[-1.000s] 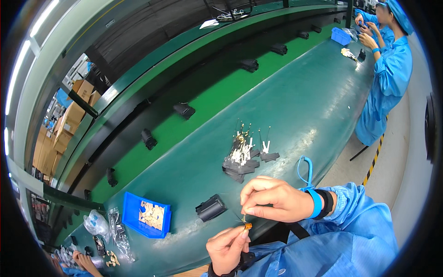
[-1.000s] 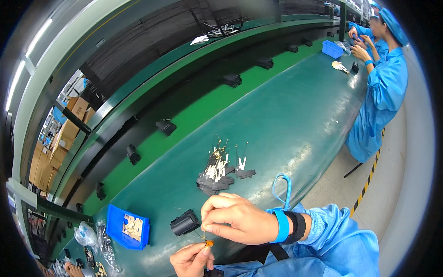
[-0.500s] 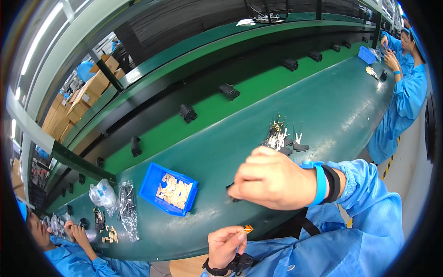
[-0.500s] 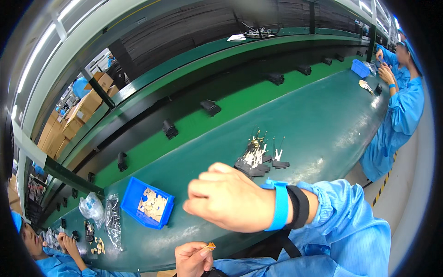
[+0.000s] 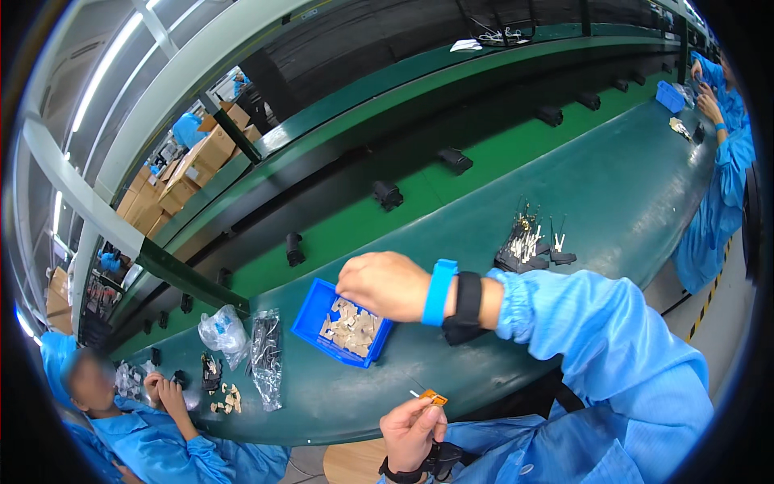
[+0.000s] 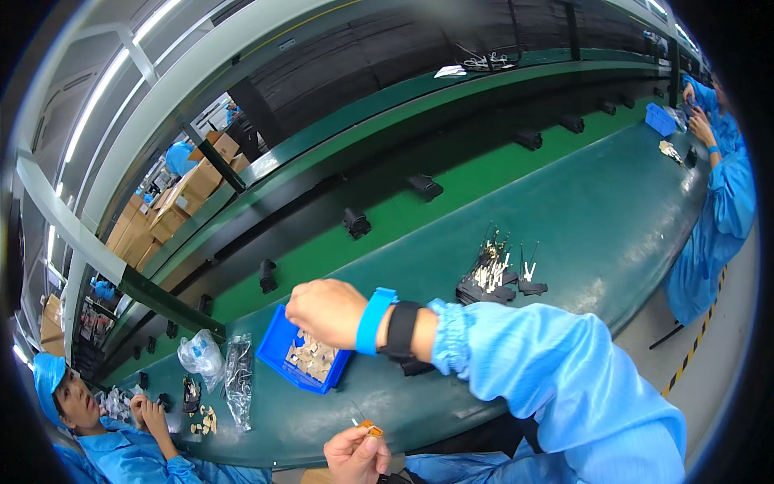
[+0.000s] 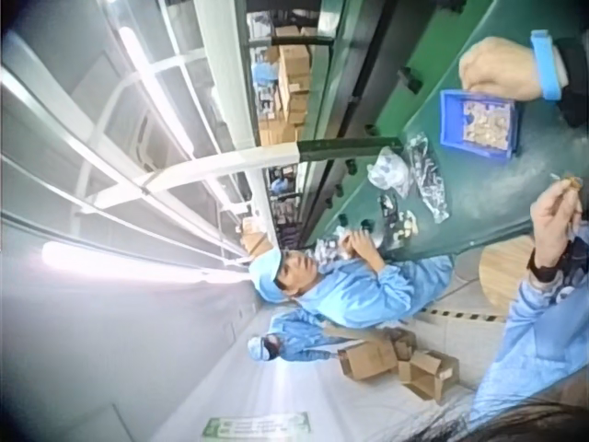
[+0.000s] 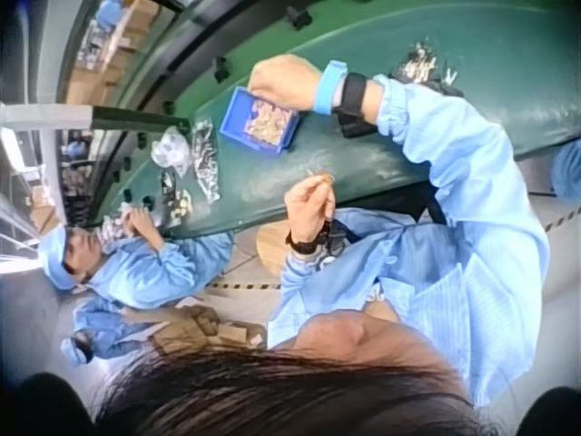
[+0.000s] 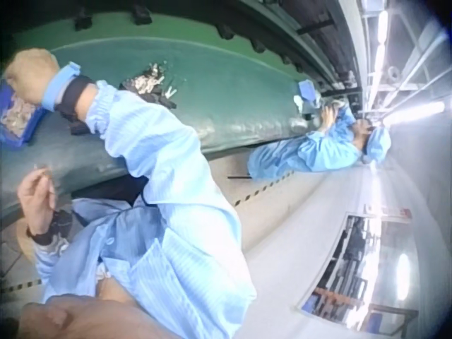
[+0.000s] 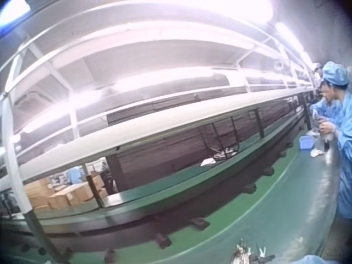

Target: Assembling small metal pins and plastic components into a larger housing unit on a factory assembly line.

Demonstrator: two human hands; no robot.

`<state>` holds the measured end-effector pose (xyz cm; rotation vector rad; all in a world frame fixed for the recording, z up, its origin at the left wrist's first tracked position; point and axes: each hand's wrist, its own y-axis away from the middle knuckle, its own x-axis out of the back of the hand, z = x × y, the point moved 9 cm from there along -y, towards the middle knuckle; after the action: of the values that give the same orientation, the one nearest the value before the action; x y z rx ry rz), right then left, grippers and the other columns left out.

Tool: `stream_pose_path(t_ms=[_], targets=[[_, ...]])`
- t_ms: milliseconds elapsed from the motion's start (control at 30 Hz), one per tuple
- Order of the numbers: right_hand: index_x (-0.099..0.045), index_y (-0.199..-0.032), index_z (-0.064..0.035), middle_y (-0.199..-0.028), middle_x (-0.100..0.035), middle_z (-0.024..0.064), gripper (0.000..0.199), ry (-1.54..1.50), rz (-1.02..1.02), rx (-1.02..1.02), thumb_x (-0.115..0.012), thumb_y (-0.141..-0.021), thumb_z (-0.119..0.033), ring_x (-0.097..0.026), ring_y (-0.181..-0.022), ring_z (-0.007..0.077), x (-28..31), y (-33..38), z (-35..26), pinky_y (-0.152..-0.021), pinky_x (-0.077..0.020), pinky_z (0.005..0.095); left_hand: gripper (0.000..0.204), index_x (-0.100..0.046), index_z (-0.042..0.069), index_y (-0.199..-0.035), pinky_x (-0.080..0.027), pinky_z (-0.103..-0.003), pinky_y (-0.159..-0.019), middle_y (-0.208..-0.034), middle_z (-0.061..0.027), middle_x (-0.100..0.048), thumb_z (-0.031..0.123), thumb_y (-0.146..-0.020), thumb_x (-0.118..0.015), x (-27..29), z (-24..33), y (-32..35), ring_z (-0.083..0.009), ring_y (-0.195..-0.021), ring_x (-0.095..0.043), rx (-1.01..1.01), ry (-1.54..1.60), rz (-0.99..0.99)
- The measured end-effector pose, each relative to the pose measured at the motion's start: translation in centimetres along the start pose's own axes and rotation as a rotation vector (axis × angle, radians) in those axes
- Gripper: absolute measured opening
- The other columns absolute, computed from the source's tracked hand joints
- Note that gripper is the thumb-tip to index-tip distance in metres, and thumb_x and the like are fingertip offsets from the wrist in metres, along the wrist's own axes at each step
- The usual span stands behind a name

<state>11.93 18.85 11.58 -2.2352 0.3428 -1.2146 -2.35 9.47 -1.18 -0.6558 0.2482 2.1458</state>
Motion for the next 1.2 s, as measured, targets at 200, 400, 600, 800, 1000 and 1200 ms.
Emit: stream_pose_path(t_ms=[200,400,600,800,1000,1200], targets=[[-0.064,-0.093,0.0004,-0.089,-0.064,0.0116,0.019,-0.485,-0.114,-0.151,-0.056,-0.088,-0.017,-0.062,-0.082,0.0227,5.5,6.0,-0.6,-0.073,-0.0490,0.0327,0.027,-0.057,0.006,-0.114,-0.045,-0.028,-0.049,-0.081,-0.0186,-0.060,0.001,-0.088,-0.054,-0.6,0.7,-1.2,-0.0192,-0.055,-0.054,-0.085,0.142,-0.005],[-0.065,-0.099,-0.0018,-0.094,-0.063,0.0087,0.021,-0.909,-0.243,-0.507,-0.057,-0.089,-0.018,-0.058,-0.090,0.0162,3.6,16.1,-1.3,-0.080,-0.0449,0.0287,0.029,-0.053,0.005,-0.119,-0.046,-0.029,-0.053,-0.086,-0.0202,-0.061,0.003,-0.090,-0.051,-4.4,-0.4,-3.1,-0.0211,-0.059,-0.056,-0.045,0.256,-0.119],[-0.061,-0.105,0.0002,-0.102,-0.058,0.0058,0.022,-1.159,-0.068,-0.611,-0.053,-0.092,-0.015,-0.054,-0.096,0.0143,4.1,19.7,-2.0,-0.086,-0.0419,0.0281,0.033,-0.048,0.000,-0.123,-0.046,-0.028,-0.054,-0.086,-0.0199,-0.062,0.002,-0.090,-0.051,-6.2,-3.0,-3.5,-0.0190,-0.059,-0.056,0.014,0.157,-0.208],[-0.061,-0.106,-0.0012,-0.101,-0.055,0.0048,0.021,-1.125,0.085,-0.573,-0.059,-0.089,-0.013,-0.053,-0.094,0.0137,5.8,20.7,-1.7,-0.084,-0.0421,0.0273,0.040,-0.042,0.000,-0.128,-0.044,-0.025,-0.051,-0.086,-0.0193,-0.061,0.001,-0.090,-0.051,-7.6,-3.9,-3.8,-0.0176,-0.055,-0.055,0.123,0.187,-0.190],[-0.063,-0.100,-0.0015,-0.098,-0.056,0.0057,0.020,-0.911,0.218,-0.533,-0.065,-0.084,-0.013,-0.055,-0.090,0.0145,7.8,21.7,-1.1,-0.081,-0.0435,0.0278,0.039,-0.041,-0.004,-0.127,-0.043,-0.024,-0.050,-0.085,-0.0163,-0.060,0.000,-0.089,-0.050,-9.8,-4.9,-4.8,-0.0157,-0.054,-0.054,0.159,0.153,-0.116],[-0.060,-0.095,-0.0006,-0.094,-0.057,0.0099,0.016,-0.647,0.375,-0.527,-0.066,-0.082,-0.008,-0.056,-0.089,0.0197,10.6,23.6,-1.7,-0.080,-0.0435,0.0306,0.038,-0.041,-0.005,-0.125,-0.038,-0.019,-0.051,-0.081,-0.0071,-0.059,0.001,-0.089,-0.051,-12.0,-5.1,-4.8,-0.0085,-0.056,-0.048,0.205,-0.175,-0.087]])
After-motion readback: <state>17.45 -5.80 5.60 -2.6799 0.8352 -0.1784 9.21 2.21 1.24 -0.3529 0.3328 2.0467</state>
